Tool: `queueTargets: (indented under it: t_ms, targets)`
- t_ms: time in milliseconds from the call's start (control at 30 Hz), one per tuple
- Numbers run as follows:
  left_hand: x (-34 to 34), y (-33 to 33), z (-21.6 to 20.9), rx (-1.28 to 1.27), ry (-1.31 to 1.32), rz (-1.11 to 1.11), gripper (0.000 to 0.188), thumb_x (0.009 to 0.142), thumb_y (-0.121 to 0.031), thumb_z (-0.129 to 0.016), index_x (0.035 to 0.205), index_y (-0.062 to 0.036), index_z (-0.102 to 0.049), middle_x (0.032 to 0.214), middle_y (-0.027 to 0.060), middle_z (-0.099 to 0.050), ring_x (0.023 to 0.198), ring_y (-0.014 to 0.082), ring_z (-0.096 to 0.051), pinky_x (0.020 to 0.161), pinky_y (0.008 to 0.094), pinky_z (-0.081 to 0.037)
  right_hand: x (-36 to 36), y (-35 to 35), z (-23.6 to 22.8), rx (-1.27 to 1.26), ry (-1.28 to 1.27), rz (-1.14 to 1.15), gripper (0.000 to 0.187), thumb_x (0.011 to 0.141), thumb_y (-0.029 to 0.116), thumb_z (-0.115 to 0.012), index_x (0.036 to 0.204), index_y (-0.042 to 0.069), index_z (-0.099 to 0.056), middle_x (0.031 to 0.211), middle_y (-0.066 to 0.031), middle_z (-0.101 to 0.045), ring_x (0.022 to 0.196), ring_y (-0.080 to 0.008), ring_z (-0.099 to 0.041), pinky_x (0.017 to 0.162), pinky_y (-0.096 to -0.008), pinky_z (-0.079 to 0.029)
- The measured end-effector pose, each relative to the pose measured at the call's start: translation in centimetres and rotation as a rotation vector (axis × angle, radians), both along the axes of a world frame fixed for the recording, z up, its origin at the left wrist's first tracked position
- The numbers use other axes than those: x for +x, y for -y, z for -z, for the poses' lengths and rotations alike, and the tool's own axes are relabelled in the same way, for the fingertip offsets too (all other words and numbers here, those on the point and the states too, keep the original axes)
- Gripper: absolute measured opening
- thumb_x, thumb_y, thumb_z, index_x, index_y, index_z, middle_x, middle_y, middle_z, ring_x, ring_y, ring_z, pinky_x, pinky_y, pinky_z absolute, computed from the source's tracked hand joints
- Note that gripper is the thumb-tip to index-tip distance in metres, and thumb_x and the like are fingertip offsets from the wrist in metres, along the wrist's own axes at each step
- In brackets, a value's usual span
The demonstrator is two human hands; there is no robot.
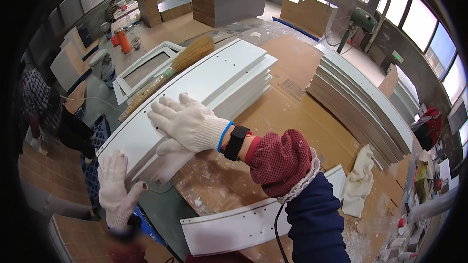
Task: The person cleans white rectangular panels on a workbench using a cloth and a small blue abrasive tool. They wipe the surfaces and edges of the panels, flip them over to treat both sides, and stack the cleaned panels on top of others.
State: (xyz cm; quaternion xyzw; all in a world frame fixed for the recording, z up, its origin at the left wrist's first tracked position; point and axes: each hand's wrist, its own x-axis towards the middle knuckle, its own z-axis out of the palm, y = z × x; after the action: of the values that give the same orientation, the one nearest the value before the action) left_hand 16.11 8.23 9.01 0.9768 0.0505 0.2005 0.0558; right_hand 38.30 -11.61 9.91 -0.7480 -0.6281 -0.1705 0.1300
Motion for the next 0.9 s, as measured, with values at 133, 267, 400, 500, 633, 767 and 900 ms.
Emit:
queueTargets:
  t_ms: [133,267,400,500,633,767,900]
  targets:
    - [-0.4,-0.8,1.5,0.019,0.021,-0.036,0.068,0.073,-0.027,-0.074,0.132,-0.0023,-0.052,0.14,0.0189,-0.048,0.133,0.0413,-0.039,0.111,0.0532,-0.027,4.2,0.1,0.8,-0.178,-0.024,0.082,0.09,0.087,0.074,-0.032,0.143,0.004,-0.035,0.147,-0.021,-0.034,0.139,-0.0335,-0.03,0.115,-0.049,-0.021]
    - [-0.7,-0.7,1.7,0.05,-0.015,-0.101,0.064,0.079,-0.029,-0.071,0.133,-0.0018,-0.051,0.139,0.0201,-0.048,0.132,0.0426,-0.04,0.111,0.0536,-0.028,13.6,5.9,1.9,-0.239,-0.07,0.383,0.089,0.089,0.072,-0.03,0.148,0.005,-0.027,0.154,-0.0198,-0.023,0.144,-0.0314,-0.022,0.118,-0.0434,-0.014]
    - [0.0,-0.4,1.7,0.042,-0.011,-0.087,0.064,0.088,-0.04,-0.061,0.136,-0.0003,-0.049,0.14,0.0207,-0.047,0.135,0.0414,-0.037,0.112,0.0515,-0.025,23.4,17.0,0.3,-0.167,-0.34,0.917,0.073,0.095,0.061,-0.025,0.137,0.006,-0.049,0.143,-0.0211,-0.042,0.136,-0.0325,-0.037,0.111,-0.0381,-0.029]
    - [0.4,-0.3,1.1,0.042,-0.009,-0.086,0.065,0.089,-0.043,-0.06,0.135,0.0009,-0.049,0.14,0.0216,-0.047,0.134,0.0419,-0.038,0.111,0.0513,-0.026,23.6,20.9,-0.9,0.123,-0.316,1.197,0.078,0.096,0.064,-0.017,0.13,0.005,-0.055,0.135,-0.022,-0.051,0.13,-0.0337,-0.045,0.107,-0.0395,-0.035]
    - [-0.8,-0.4,0.7,0.086,-0.023,-0.115,0.066,0.089,-0.046,-0.058,0.134,0.0015,-0.05,0.138,0.0225,-0.048,0.132,0.0421,-0.041,0.11,0.0513,-0.028,15.0,10.6,-1.1,0.247,-0.146,0.462,0.064,0.096,0.054,-0.041,0.132,0.002,-0.051,0.136,-0.0214,-0.051,0.129,-0.0349,-0.046,0.107,-0.0404,-0.037]
    - [-0.1,-0.7,0.9,0.036,0.089,-0.079,0.064,0.086,-0.05,-0.063,0.126,0.0,-0.057,0.128,0.0209,-0.057,0.12,0.0406,-0.053,0.104,0.0486,-0.038,10.2,4.8,0.7,-0.123,0.048,0.138,0.069,0.094,0.057,-0.041,0.137,0.003,-0.045,0.141,-0.0233,-0.044,0.133,-0.0369,-0.041,0.111,-0.0443,-0.032]
    - [-1.3,-2.6,1.4,-0.02,0.267,-0.08,0.06,0.089,-0.05,-0.06,0.122,0.0001,-0.06,0.124,0.0209,-0.06,0.117,0.0406,-0.056,0.099,0.0449,-0.044,22.2,15.4,2.3,0.154,-0.437,0.537,0.071,0.095,0.054,-0.044,0.138,-0.002,-0.044,0.142,-0.0187,-0.045,0.131,-0.0283,-0.042,0.108,-0.0367,-0.033]
